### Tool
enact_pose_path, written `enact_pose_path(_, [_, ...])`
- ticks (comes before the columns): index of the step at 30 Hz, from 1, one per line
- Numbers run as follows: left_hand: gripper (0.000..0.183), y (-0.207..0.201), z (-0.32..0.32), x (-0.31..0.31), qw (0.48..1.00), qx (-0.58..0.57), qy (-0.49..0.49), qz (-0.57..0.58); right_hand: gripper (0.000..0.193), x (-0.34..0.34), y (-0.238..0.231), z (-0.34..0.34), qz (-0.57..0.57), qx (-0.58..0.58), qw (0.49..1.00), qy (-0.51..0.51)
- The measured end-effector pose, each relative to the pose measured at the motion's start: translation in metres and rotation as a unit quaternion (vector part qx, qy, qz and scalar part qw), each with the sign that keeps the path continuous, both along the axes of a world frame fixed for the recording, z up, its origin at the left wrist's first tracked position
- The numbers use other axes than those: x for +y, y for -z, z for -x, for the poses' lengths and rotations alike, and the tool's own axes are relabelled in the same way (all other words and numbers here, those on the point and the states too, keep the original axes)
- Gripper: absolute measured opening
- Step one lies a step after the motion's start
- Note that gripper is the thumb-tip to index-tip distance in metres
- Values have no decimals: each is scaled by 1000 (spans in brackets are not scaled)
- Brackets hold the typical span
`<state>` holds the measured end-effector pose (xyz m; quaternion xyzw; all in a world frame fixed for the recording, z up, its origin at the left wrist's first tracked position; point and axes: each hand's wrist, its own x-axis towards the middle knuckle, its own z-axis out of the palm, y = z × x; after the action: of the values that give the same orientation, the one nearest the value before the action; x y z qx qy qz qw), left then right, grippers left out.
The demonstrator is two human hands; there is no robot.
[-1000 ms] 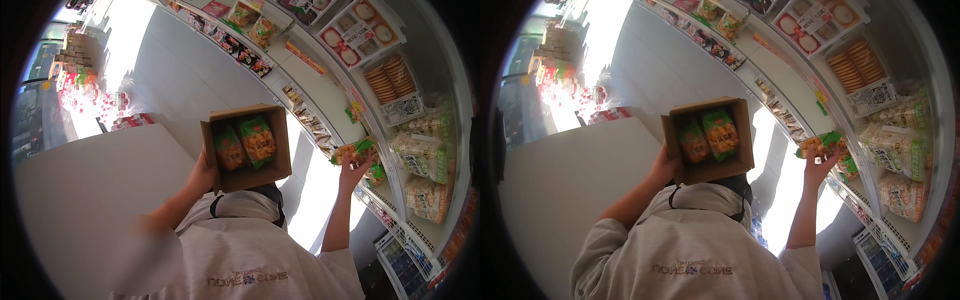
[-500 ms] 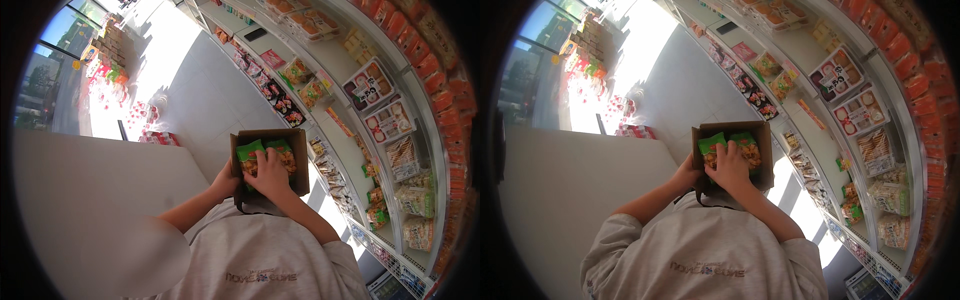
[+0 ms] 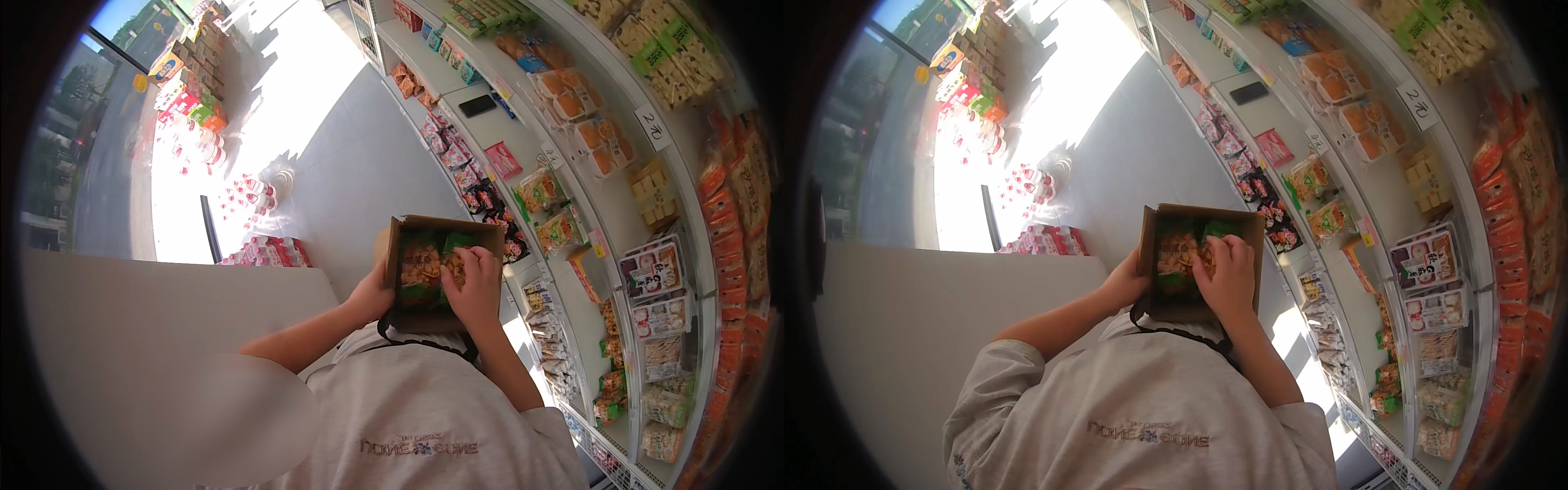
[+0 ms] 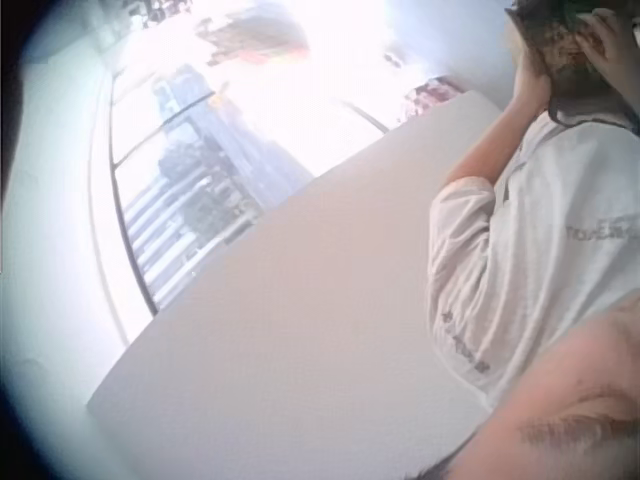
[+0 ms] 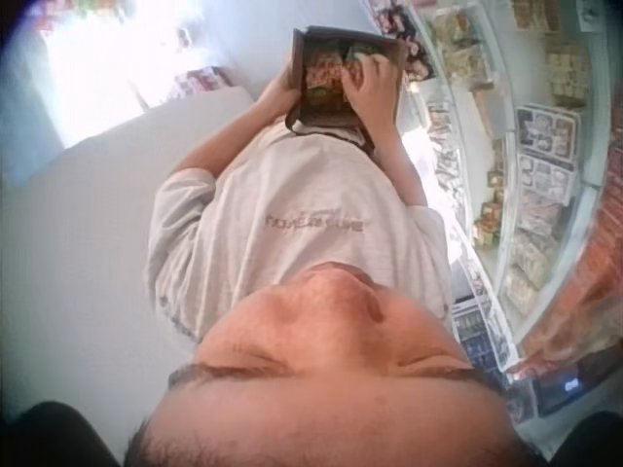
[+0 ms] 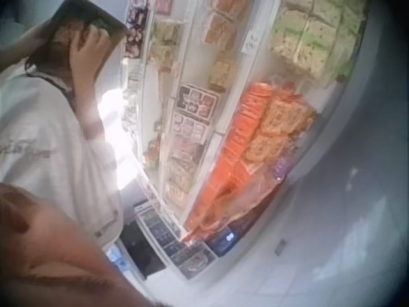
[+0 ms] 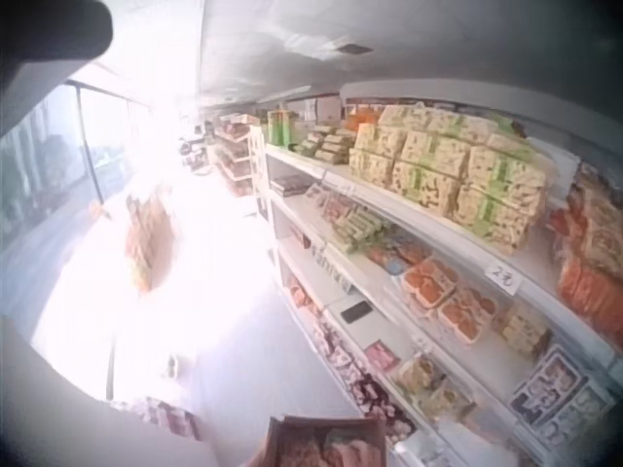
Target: The person takes packaged food items from a cardboard box and places them onto store shelves. They handle various snack boxes and bags, arranging them in rows on the lower shelves of a retail display.
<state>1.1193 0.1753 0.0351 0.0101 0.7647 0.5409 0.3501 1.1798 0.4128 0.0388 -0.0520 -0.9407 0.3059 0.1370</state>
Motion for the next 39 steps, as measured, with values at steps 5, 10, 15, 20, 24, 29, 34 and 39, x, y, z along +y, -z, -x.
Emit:
enact_pose_path(5, [84, -19, 84, -25, 998, -39, -34, 41, 60, 55, 67, 87, 138, -81, 982, 101])
enact_pose_path(10, [71, 5, 169, -56, 996, 13, -80, 43, 63, 41, 102, 201, 175, -291, 940, -24])
enact_pose_path(15, [85, -4, 264, -78, 988, 11, -133, 73, 68, 20, 86, 335, 92, -301, 941, -126])
enact_pose_path(20, [84, -17, 341, -127, 982, 87, -145, 81, 64, -20, -14, 448, 28, -277, 940, -198])
enact_pose_path(24, [81, -39, 436, -148, 977, 165, -104, 91, 34, -27, -14, 523, 57, -162, 954, -245])
enact_pose_path(29, [75, -33, 571, -179, 984, 143, -70, 81, 19, -56, -73, 616, 92, -260, 950, -144])
enact_pose_path(34, [76, -48, 705, -187, 977, 184, 59, 87, 16, -73, -96, 668, 115, -202, 972, -35])
enact_pose_path(39, [79, -63, 825, -166, 955, 245, 165, 22, 12, -88, -117, 696, 144, -150, 976, 57])
